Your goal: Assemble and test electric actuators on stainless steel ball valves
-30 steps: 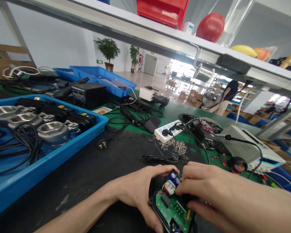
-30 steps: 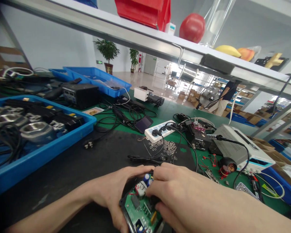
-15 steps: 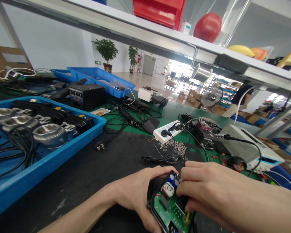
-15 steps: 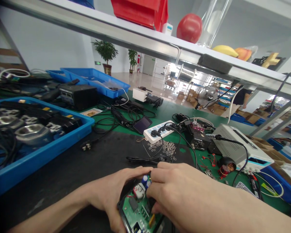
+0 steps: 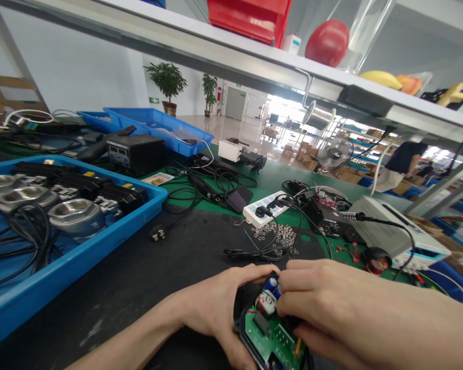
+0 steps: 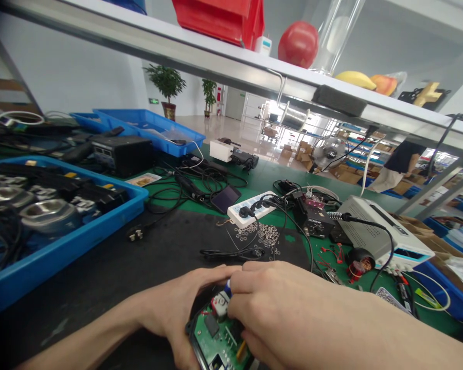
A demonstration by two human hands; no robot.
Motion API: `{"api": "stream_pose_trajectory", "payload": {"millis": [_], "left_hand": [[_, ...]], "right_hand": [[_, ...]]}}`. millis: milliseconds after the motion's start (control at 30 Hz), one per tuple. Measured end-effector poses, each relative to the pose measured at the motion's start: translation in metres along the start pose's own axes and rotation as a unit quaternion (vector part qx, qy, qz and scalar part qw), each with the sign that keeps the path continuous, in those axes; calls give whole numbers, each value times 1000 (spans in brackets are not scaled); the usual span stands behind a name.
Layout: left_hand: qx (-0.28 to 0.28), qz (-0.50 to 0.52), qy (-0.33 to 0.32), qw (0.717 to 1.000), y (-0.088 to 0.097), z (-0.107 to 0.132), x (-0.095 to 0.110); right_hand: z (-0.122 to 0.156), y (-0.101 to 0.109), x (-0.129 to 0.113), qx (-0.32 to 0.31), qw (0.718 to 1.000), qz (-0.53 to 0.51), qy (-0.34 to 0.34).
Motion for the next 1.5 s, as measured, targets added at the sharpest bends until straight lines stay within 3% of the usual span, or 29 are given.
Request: {"api": "stream_pose_trajectory", "payload": {"millis": [200, 367, 533, 600, 700, 833, 967, 1067, 1167, 1300, 1500], "left_hand": [[9, -31, 35, 999, 3, 3, -7], [-9, 18, -7, 1000, 1, 0, 5], [1, 11, -15, 1000, -1, -1, 1], [5, 16, -19, 1000, -2, 0, 1], [3, 53, -14, 998, -3, 1, 4], [22, 84, 5, 996, -6, 0, 12], [80, 74, 40, 993, -7, -3, 8], [119, 60, 66, 989, -9, -4, -1], [138, 31, 90, 986, -11, -3, -11], [129, -130, 104, 978, -11, 1, -23], [100, -341, 86, 931, 11, 4, -32]], "right_hand": [[0, 0, -1, -11, 1000, -9, 4], [0, 0, 2, -4, 999, -26, -18], [9, 4, 5, 5, 997, -41, -68], [21, 7, 9, 40, 996, -22, -78], [51, 4, 28, 154, 982, 4, -107], [91, -37, 68, 314, 930, -56, -180], [82, -108, 95, 304, 879, -272, -247], [54, -138, 98, 291, 845, -374, -248], [33, -147, 104, 296, 826, -416, -238], [22, -152, 119, 327, 800, -447, -232], [14, -164, 132, 353, 770, -500, -182]]}}
Point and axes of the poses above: each hand's wrist, its own z-axis away from the middle knuckle, its own y-axis out of the back of the hand, x = y × z, the point moved 6 cm from there along -z, towards the middle knuckle, and after that the axes turned 8 degrees about -z, right-handed, at the moved point
